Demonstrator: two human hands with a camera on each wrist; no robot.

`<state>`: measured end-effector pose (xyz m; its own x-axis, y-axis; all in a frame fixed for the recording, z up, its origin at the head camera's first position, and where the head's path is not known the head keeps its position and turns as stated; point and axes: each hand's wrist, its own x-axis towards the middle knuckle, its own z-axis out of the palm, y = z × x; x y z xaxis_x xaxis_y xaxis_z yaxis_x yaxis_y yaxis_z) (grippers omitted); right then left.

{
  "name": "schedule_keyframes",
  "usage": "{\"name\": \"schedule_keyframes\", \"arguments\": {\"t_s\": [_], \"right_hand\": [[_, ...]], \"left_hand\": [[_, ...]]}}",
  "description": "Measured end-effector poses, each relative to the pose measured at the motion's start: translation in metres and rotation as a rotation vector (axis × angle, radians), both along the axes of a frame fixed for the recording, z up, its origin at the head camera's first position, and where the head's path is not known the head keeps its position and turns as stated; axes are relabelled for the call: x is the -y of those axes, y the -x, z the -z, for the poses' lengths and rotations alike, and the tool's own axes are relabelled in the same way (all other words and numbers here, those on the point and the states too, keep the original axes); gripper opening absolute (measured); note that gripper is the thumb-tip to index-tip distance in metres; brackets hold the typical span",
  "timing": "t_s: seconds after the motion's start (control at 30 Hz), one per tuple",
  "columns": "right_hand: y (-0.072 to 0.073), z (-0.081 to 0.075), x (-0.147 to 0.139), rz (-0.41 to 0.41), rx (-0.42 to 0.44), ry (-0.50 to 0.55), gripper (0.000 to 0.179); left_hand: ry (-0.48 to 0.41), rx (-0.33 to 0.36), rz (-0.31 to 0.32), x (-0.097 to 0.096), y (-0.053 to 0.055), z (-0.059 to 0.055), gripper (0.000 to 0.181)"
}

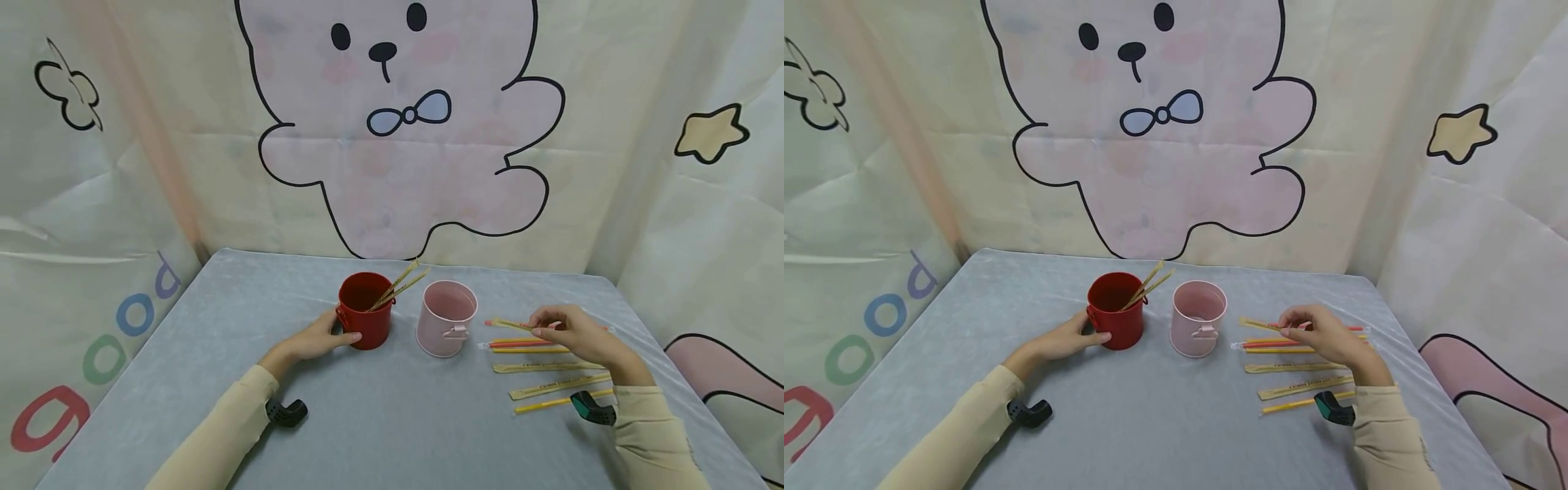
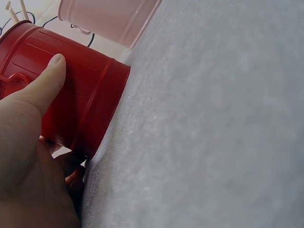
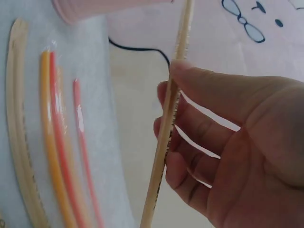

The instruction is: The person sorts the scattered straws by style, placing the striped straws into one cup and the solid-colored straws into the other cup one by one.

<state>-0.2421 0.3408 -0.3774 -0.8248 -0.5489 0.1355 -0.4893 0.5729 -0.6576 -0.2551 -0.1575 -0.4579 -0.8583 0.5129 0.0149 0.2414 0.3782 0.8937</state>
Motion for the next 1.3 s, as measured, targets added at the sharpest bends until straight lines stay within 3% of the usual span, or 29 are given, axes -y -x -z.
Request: {"name": "schedule_keyframes", "arguments": {"t_s": [0.17, 0.43, 1.0, 1.3], "right_hand": [[-0.002, -0.005, 0.007, 0.02, -0.053, 0.023, 0.008], [-0.004, -0.013, 0.013, 0.125, -0.167, 0.036, 0.01], [-0.009, -0.013, 0.026, 0.172, -0.22, 0.136, 0.012], [-0.017, -0.029, 0.036, 0.154, -0.24, 0.25, 0.023]], "left_hand": [[-0.005, 0.01, -0.007, 0.001, 0.0, 0.0, 0.071], [-0.011, 0.011, -0.008, 0.0, 0.002, -0.002, 0.073], [-0.009, 0.007, -0.008, 0.0, -0.004, 0.001, 0.072], [0.012, -0.017, 0.002, -0.001, 0.0, 0.0, 0.075]]}}
